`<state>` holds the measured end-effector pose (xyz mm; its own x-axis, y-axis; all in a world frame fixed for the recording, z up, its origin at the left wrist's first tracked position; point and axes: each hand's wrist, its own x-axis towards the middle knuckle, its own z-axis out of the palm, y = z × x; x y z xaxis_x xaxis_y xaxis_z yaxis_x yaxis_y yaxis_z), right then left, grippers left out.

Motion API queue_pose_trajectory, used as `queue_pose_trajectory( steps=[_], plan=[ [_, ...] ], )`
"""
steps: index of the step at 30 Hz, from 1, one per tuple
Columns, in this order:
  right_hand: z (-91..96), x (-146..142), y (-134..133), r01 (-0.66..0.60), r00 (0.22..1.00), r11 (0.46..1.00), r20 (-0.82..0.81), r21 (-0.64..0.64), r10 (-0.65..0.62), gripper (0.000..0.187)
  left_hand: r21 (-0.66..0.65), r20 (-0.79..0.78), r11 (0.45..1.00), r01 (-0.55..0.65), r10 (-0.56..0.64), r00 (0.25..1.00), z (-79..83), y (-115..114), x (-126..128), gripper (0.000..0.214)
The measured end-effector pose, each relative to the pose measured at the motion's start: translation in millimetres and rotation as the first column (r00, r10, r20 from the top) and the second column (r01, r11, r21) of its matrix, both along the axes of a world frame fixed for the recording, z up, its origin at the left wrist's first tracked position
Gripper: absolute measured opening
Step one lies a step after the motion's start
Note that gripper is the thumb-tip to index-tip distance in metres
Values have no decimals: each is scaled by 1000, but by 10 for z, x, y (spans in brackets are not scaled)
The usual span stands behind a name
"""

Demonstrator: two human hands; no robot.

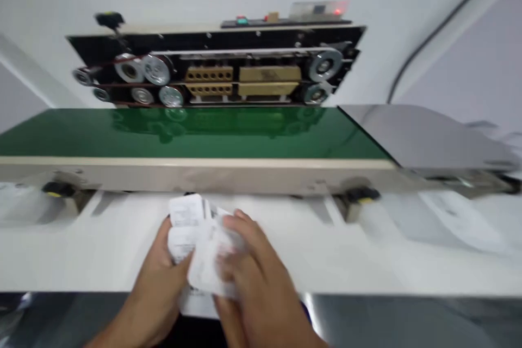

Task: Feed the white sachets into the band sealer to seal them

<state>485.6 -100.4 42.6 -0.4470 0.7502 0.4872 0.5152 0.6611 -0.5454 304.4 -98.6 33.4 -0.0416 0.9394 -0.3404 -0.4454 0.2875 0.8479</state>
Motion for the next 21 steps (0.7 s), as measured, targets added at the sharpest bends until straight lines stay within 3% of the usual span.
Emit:
queue_pose_trajectory(
  steps=[4, 7, 11, 12, 14, 16, 18, 21],
  plan=[
    [135, -230, 21, -11, 991, 979, 127, -202, 38, 26, -83, -125, 996, -31, 21, 992, 29, -16, -14, 64],
    [106, -185, 22, 76, 993, 987, 101, -142, -62, 19, -101, -84, 995, 0, -8, 996, 32, -36, -1, 61],
    [53, -115, 3, 263, 965, 965, -21, 18, -262, 38, -138, 17, 990, 13, -11, 1000, 39, -57, 25, 65],
    [63, -90, 0, 301, 953, 954, -47, 6, -300, 41, -161, 22, 987, 15, -12, 1000, 34, -62, 21, 68],
    [115, -20, -2, 343, 929, 929, -99, -141, -357, 43, -195, 25, 980, 44, -40, 999, 10, -70, -1, 75],
    [192, 69, 3, 304, 899, 876, -191, -374, -394, 45, -224, 26, 971, 87, -83, 996, -29, -77, -37, 80],
    [273, 165, 14, 176, 858, 821, -325, -543, -398, 43, -241, 19, 963, 124, -123, 992, -63, -78, -67, 82],
    [391, 301, 26, -56, 817, 797, -486, -602, -310, 40, -264, -20, 955, 138, -149, 989, -67, -75, -80, 81]
  ],
)
